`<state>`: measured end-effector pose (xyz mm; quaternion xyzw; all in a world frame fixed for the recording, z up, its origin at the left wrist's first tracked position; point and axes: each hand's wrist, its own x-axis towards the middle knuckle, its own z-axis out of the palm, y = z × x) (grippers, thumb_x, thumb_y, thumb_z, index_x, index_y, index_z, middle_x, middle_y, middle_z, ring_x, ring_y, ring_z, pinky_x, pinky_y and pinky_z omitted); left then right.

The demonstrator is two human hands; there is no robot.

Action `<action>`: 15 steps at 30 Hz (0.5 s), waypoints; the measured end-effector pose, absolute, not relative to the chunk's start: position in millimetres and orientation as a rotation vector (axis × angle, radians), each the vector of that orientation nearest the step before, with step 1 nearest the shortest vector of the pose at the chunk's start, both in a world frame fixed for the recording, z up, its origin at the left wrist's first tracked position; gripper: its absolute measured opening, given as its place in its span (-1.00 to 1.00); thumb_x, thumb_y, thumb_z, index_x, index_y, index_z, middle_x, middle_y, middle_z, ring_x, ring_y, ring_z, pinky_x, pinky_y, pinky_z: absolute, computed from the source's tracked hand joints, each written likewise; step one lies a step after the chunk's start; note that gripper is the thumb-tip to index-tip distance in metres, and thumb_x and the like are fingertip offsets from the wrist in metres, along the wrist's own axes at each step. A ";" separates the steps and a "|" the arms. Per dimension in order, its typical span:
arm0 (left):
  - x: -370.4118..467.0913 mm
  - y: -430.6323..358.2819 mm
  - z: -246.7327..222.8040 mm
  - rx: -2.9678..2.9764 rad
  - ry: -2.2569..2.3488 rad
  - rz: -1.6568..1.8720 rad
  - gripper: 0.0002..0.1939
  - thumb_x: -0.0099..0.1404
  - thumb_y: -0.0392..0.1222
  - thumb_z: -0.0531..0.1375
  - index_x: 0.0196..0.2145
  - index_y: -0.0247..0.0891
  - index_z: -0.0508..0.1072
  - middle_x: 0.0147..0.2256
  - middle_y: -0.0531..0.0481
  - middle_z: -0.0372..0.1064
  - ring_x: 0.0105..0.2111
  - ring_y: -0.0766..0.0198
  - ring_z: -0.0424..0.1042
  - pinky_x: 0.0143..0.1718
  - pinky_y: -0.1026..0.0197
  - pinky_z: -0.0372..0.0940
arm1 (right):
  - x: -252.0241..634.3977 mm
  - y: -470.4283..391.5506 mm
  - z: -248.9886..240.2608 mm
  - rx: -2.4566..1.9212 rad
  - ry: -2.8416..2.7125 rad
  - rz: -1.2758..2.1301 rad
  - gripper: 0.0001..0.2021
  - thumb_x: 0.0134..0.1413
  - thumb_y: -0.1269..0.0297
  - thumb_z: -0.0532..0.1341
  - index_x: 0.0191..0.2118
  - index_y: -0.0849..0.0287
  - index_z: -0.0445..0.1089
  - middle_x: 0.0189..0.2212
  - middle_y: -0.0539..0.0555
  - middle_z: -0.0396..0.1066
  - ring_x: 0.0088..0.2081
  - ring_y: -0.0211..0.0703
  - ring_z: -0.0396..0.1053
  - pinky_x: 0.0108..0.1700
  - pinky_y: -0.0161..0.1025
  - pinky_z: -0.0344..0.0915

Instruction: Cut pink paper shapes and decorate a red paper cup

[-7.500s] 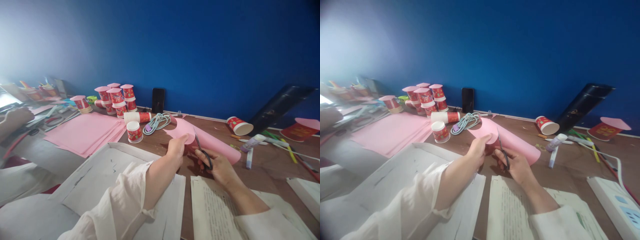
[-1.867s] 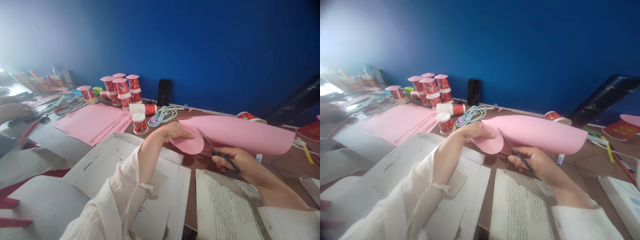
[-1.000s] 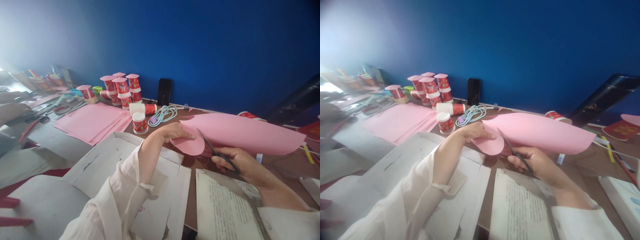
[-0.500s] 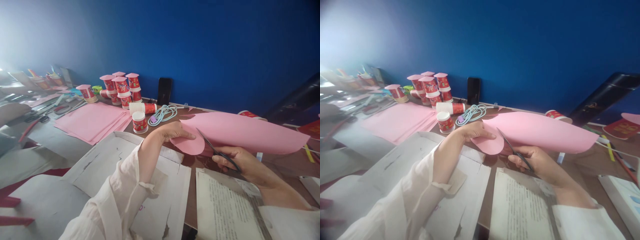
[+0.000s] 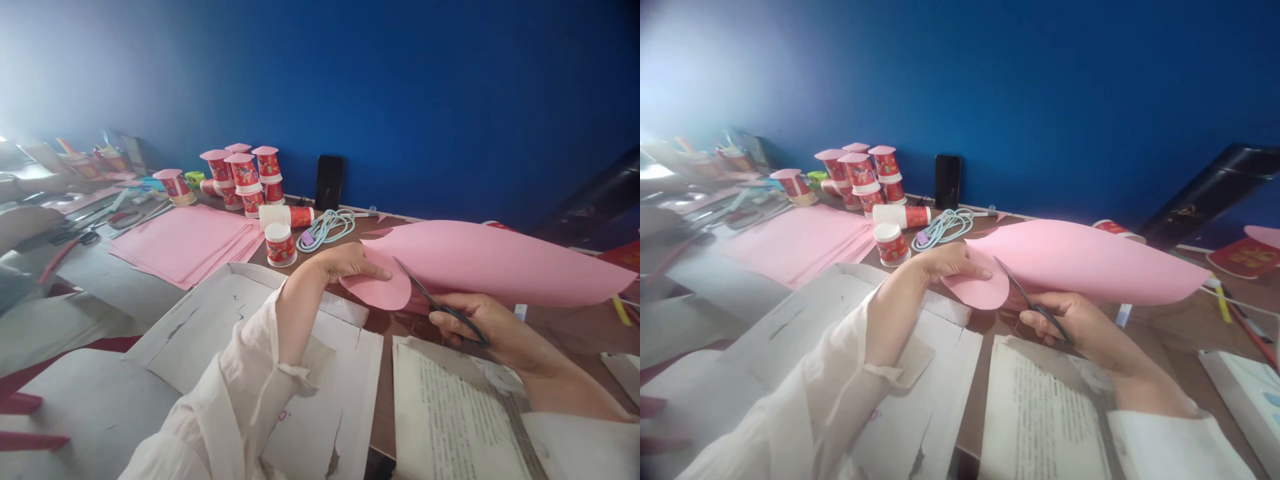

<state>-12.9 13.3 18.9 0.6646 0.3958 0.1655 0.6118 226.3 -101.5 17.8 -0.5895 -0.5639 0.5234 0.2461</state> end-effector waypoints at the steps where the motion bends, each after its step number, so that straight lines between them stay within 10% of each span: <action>1: -12.8 13.3 19.1 1.537 0.919 0.379 -0.60 -0.09 0.05 0.43 -0.33 -0.22 0.56 -0.33 0.00 0.54 -0.34 0.17 0.49 -0.36 0.22 0.36 | 227.6 -100.6 17.4 -1.608 -1.538 1.443 -0.64 -0.21 0.00 0.42 -0.39 0.19 0.47 -0.61 -0.03 0.26 -0.55 -0.30 0.10 -0.52 -0.33 0.01; 15: -14.8 13.8 20.7 1.576 0.877 0.366 -0.58 -0.09 0.06 0.43 -0.31 -0.24 0.57 -0.33 -0.04 0.54 -0.34 0.16 0.50 -0.38 0.21 0.36 | 230.3 -100.5 15.7 -1.574 -1.605 1.434 -0.61 -0.09 -0.07 0.36 -0.41 0.23 0.46 -0.63 -0.04 0.22 -0.57 -0.33 0.07 -0.53 -0.32 -0.04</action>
